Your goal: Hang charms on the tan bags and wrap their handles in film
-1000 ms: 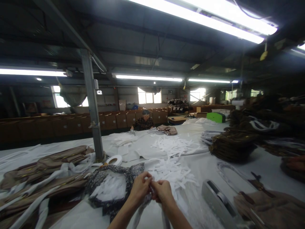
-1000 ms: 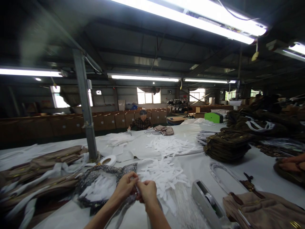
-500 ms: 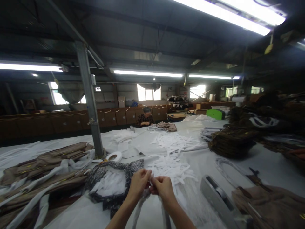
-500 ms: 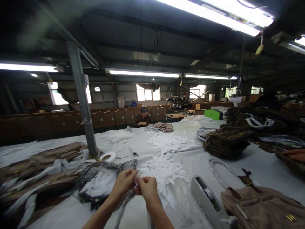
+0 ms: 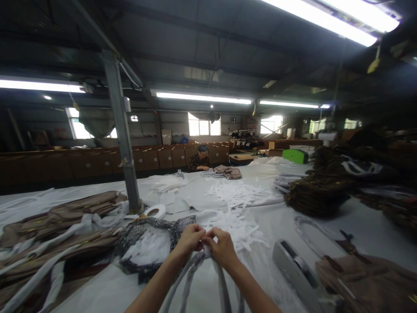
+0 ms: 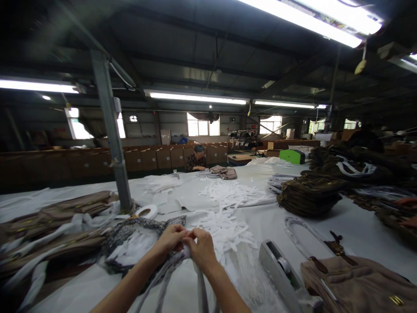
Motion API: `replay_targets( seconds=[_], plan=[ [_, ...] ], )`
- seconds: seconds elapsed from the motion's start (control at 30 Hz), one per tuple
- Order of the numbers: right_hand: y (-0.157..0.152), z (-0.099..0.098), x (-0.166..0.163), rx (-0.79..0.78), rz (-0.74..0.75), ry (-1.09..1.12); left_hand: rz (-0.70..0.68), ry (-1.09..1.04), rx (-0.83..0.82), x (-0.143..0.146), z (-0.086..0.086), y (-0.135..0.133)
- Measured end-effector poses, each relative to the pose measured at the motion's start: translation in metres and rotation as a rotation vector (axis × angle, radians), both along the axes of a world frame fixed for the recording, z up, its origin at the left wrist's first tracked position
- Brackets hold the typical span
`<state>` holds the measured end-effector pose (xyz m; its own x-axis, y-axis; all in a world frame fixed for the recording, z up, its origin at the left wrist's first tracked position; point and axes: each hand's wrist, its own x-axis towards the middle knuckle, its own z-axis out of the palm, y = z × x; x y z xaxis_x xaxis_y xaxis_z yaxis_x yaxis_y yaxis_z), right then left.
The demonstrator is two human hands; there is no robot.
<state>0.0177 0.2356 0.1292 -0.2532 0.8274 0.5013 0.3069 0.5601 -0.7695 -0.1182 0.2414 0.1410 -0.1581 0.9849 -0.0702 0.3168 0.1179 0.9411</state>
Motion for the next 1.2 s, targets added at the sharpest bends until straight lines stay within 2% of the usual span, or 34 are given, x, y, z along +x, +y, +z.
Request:
replay_targets(
  seconds=[0.1, 0.2, 0.3, 0.4, 0.47, 0.57, 0.63, 0.7, 0.8, 0.9, 1.0, 1.1, 1.2],
  plan=[
    [-0.003, -0.014, -0.003, 0.181, -0.038, -0.112, 0.101, 0.139, 0.157, -0.008, -0.003, 0.009],
    [-0.01, -0.027, -0.002, 0.326, -0.003, -0.198, 0.204, 0.248, 0.271, -0.019, -0.002, 0.014],
    [-0.01, -0.028, 0.001, 0.337, 0.026, -0.223, 0.207, 0.3, 0.313, -0.024, 0.003, 0.015],
    [-0.004, -0.021, 0.002, 0.335, 0.067, -0.269, 0.104, 0.309, 0.335, -0.02, 0.012, 0.014],
    [-0.001, -0.017, -0.001, 0.317, 0.144, -0.355, 0.062, 0.293, 0.335, -0.018, 0.016, 0.015],
    [-0.004, -0.019, -0.008, 0.285, 0.26, -0.517, 0.144, 0.256, 0.3, -0.023, 0.013, 0.02],
    [-0.008, -0.029, -0.008, 0.296, 0.251, -0.58, 0.214, 0.225, 0.248, -0.031, 0.005, 0.024],
    [-0.012, -0.045, 0.0, 0.274, 0.173, -0.601, 0.265, 0.195, 0.199, -0.042, -0.005, 0.025],
    [-0.017, -0.078, 0.034, 0.14, -0.009, -0.532, 0.284, 0.181, 0.157, -0.062, -0.019, 0.012],
    [-0.028, -0.107, 0.081, -0.069, -0.174, -0.407, 0.244, 0.235, 0.116, -0.082, -0.036, -0.023],
    [-0.047, -0.123, 0.113, -0.317, -0.263, -0.378, 0.189, 0.315, 0.018, -0.094, -0.065, -0.07],
    [-0.066, -0.129, 0.109, -0.472, -0.219, -0.388, 0.198, 0.36, -0.118, -0.093, -0.1, -0.115],
    [-0.083, -0.136, 0.084, -0.558, -0.135, -0.394, 0.236, 0.343, -0.254, -0.084, -0.131, -0.146]
  ],
)
